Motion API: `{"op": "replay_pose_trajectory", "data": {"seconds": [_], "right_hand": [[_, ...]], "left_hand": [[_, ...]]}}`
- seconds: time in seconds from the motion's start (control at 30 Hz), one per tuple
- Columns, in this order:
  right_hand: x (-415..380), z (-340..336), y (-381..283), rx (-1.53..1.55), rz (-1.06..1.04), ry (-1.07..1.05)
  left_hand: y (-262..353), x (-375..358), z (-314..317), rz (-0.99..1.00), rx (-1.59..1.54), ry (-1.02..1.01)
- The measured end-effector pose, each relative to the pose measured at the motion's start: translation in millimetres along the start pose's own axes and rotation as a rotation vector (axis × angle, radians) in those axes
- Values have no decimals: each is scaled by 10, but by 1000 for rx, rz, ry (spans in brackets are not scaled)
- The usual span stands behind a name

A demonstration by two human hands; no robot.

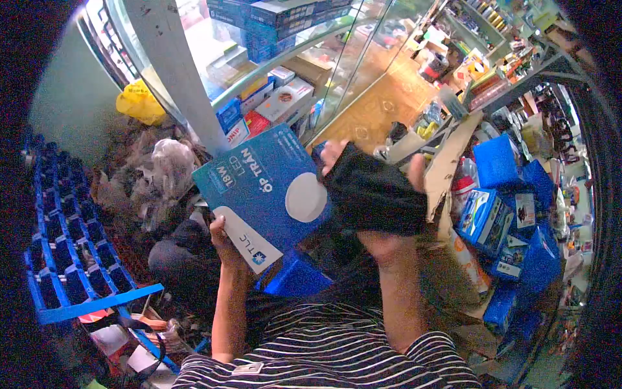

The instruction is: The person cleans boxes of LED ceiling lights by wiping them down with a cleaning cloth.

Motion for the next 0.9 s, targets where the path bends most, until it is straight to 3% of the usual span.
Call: {"op": "replay_pose_trajectory", "data": {"seconds": [0.1, 0.17, 0.27, 0.33, 0.43, 0.57, 0.7, 0.83, 0.9], "right_hand": [[-78, -748, -29, -427, -4, 192], [-216, -780, -47, -764, -103, 192], [-322, -329, -95, -1273, -262, 57], [-187, -102, -181, -1611, -375, -63], [-131, 222, -218, -1868, -500, -245], [-237, 579, -221, -1581, -561, -284], [-20, 63, -15, -593, -275, -115], [34, 133, 249, 49, -10, -233], [42, -255, 346, -553, -97, -146]], "left_hand": [[22, -109, 339, 31, -68, 6], [93, -192, 514, 76, -54, 93], [15, -136, 223, -19, -32, 145], [-18, -42, 80, -44, -34, 34], [-24, 21, 57, -15, -48, 36], [-15, -78, 232, -47, -107, 13], [-7, 21, 221, -20, -43, -83], [-35, -24, 128, 17, -54, 61], [-34, -21, 91, 0, -49, 74]]}}
Point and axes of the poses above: each hand's wrist, its own x-axis towards the middle knuckle, its own z-axis out of the palm, y = z × x, the point moved 6 cm from there along x, towards the middle knuckle, and after that the axes turned 10 degrees about -x, right-handed, at the moved point
